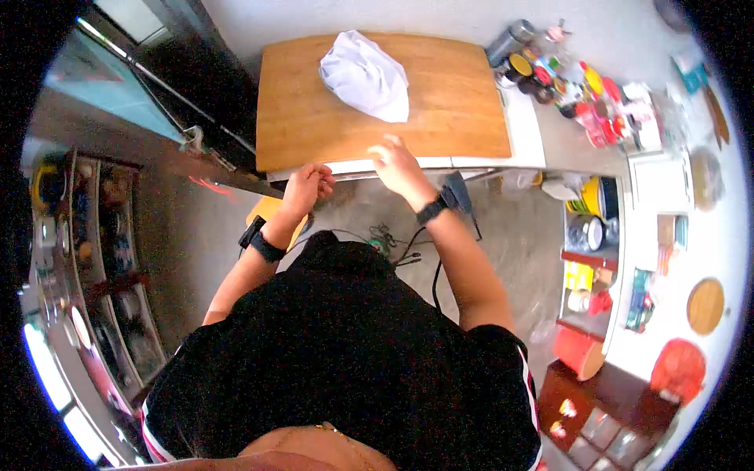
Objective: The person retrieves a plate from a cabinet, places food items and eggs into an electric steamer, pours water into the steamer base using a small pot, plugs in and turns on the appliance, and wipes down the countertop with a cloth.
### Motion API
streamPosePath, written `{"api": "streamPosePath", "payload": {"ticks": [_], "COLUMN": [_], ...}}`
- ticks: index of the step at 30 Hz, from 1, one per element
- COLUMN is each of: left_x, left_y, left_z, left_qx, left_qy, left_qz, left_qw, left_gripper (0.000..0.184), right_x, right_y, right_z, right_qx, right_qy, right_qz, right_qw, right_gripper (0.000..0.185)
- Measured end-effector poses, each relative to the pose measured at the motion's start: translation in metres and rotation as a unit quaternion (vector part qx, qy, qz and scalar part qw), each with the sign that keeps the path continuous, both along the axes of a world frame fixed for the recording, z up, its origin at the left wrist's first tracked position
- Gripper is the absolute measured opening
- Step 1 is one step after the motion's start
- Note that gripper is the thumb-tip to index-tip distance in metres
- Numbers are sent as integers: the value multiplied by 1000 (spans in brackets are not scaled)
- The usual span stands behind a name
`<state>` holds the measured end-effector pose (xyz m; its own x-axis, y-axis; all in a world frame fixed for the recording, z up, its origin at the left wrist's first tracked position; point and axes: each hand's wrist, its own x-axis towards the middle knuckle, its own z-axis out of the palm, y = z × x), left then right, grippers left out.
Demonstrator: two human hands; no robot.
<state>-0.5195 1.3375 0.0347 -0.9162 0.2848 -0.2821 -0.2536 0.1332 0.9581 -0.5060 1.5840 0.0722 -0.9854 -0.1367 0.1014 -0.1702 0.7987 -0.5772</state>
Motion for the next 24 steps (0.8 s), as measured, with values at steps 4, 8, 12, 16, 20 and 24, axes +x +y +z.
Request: {"api": "streamPosePath", "payload": {"ticks": [4,8,12,16,20,24], "left_x": [-32,-67,-114,-163,-202,-242], "left_y": [18,34,53,66,91,125], "left_z": [-9,-28,-49,-80,-93,-40], "left_qx": [-6,-18,11,-2,-156,-301], "left_qy": [-31,-54,-80,-56,48,66], "left_qz": [52,96,153,160,170,149], "left_qw": [998,994,985,985,972,940], "left_gripper": [27,26,23,22,27,30], "right_x": [-97,-170,-223,-281,-308,-316], "right_y": [6,5,32,81,116,132], "right_z": [-35,-73,-119,-46,90,172], "right_qx": [35,132,66,-201,-421,-466], "right_qy": [-70,-153,-17,-131,12,119], "right_qz": [32,56,80,6,-20,-25], "right_qw": [996,978,994,971,907,876], "right_gripper": [28,37,36,39,43,44]}}
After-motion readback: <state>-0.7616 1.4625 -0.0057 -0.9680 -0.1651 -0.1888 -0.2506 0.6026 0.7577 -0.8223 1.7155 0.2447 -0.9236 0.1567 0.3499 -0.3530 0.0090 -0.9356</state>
